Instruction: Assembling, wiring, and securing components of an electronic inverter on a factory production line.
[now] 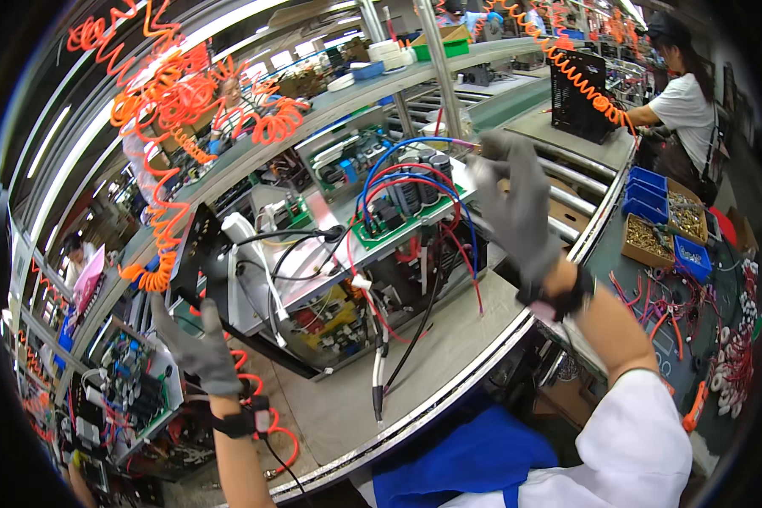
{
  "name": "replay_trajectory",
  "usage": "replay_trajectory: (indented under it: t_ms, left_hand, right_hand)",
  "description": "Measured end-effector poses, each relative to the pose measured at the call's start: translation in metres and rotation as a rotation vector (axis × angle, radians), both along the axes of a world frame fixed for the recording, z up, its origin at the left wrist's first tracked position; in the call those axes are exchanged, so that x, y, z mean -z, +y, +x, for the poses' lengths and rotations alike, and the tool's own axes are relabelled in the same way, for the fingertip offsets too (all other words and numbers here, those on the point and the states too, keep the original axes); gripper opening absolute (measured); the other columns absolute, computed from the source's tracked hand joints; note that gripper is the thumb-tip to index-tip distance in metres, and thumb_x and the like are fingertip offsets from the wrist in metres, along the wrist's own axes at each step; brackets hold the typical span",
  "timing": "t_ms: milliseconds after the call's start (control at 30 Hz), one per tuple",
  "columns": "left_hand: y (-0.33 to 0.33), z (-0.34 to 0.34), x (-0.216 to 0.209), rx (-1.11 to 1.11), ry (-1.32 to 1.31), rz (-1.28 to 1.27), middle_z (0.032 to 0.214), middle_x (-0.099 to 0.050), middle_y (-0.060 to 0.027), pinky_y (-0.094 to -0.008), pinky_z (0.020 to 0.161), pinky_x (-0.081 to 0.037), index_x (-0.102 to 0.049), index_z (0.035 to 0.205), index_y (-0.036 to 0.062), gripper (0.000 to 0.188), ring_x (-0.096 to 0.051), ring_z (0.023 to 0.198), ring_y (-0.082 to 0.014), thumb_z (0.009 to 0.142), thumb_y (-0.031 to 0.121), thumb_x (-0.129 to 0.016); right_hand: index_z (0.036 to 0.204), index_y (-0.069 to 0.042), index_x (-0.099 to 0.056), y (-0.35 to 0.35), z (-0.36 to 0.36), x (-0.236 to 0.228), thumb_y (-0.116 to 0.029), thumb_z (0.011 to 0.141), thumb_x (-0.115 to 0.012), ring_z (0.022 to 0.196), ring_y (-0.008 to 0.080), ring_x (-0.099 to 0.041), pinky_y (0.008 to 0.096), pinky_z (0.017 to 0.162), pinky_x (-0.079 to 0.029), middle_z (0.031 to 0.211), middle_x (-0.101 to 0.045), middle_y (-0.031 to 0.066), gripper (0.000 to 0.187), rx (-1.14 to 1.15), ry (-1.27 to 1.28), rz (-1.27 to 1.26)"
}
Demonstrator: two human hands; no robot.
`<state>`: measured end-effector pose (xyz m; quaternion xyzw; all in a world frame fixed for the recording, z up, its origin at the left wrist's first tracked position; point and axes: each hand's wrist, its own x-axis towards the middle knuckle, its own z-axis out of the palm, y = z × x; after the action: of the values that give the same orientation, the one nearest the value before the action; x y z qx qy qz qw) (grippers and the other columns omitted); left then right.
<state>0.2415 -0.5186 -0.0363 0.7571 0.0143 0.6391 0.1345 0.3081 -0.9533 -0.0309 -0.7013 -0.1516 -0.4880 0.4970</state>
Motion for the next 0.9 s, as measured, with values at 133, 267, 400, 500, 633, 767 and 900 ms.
replay_trajectory:
  t_ms: [133, 267, 400, 500, 633, 767, 900]
  left_hand:
    - [0.002, 0.046, -0.022, 0.005, -0.009, 0.019, 0.137, -0.054, -0.0236, -0.0467, 0.107, -0.042, -0.045, 0.141, -0.0004, 0.056, -0.054, 0.124, -0.0419, 0.088, 0.009, -0.060]
    - [0.016, 0.069, -0.018, -0.008, -0.084, 0.096, 0.127, -0.061, -0.0216, -0.0434, 0.097, -0.049, -0.051, 0.136, 0.0011, 0.042, -0.061, 0.115, -0.0397, 0.094, 0.002, -0.048]
    - [0.038, 0.073, -0.009, 0.040, -0.006, 0.030, 0.125, -0.062, -0.0236, -0.0438, 0.094, -0.050, -0.049, 0.137, 0.0029, 0.042, -0.063, 0.109, -0.0407, 0.095, 0.003, -0.045]
    - [0.054, 0.076, -0.014, 0.082, 0.126, -0.056, 0.126, -0.060, -0.0239, -0.0422, 0.097, -0.049, -0.045, 0.139, 0.0036, 0.048, -0.063, 0.111, -0.0400, 0.091, 0.000, -0.044]
    - [0.060, 0.076, -0.023, 0.306, 0.264, -0.302, 0.127, -0.060, -0.0227, -0.0394, 0.103, -0.045, -0.042, 0.141, 0.0050, 0.060, -0.062, 0.115, -0.0357, 0.082, -0.009, -0.046]
    - [0.045, 0.057, -0.027, 0.104, 0.265, -0.216, 0.128, -0.061, -0.0185, -0.0375, 0.102, -0.046, -0.046, 0.140, 0.0059, 0.058, -0.063, 0.117, -0.0292, 0.084, -0.006, -0.057]
    - [0.027, 0.037, -0.032, 0.041, 0.302, -0.209, 0.126, -0.063, -0.0193, -0.0396, 0.100, -0.048, -0.045, 0.140, 0.0087, 0.059, -0.065, 0.112, -0.0332, 0.084, -0.006, -0.054]
  right_hand:
    - [0.123, 0.003, -0.061, -0.057, 0.116, 0.018, -0.037, 0.094, -0.061, 0.089, 0.0292, -0.065, 0.0377, 0.085, -0.051, 0.096, -0.068, 0.0147, 0.049, 0.145, 0.567, -0.120]
    - [0.091, -0.004, -0.072, -0.058, 0.154, 0.041, -0.040, 0.094, -0.066, 0.047, 0.0127, -0.052, 0.0281, 0.042, -0.038, 0.069, -0.063, 0.0070, 0.037, -0.295, 0.996, 0.130]
    - [0.081, -0.002, -0.070, -0.048, 0.125, 0.048, -0.035, 0.092, -0.068, 0.042, 0.0132, -0.049, 0.0315, 0.040, -0.035, 0.059, -0.059, 0.0047, 0.035, -0.235, 1.006, 0.074]
    - [0.090, 0.001, -0.070, -0.038, 0.097, 0.054, -0.036, 0.092, -0.066, 0.049, 0.0149, -0.054, 0.0334, 0.047, -0.043, 0.067, -0.064, 0.0078, 0.037, -0.238, 0.941, 0.096]
    - [0.090, 0.000, -0.068, -0.030, 0.090, 0.060, -0.034, 0.093, -0.065, 0.050, 0.0151, -0.056, 0.0320, 0.047, -0.044, 0.069, -0.063, 0.0078, 0.035, -0.275, 0.933, 0.189]
    - [0.091, 0.001, -0.066, -0.041, 0.097, 0.060, -0.035, 0.093, -0.064, 0.049, 0.0143, -0.054, 0.0312, 0.046, -0.043, 0.067, -0.061, 0.0064, 0.036, -0.276, 0.940, 0.131]
    - [0.092, 0.000, -0.066, -0.045, 0.097, 0.056, -0.035, 0.094, -0.062, 0.051, 0.0134, -0.054, 0.0300, 0.046, -0.043, 0.068, -0.060, 0.0049, 0.036, -0.338, 0.973, 0.139]
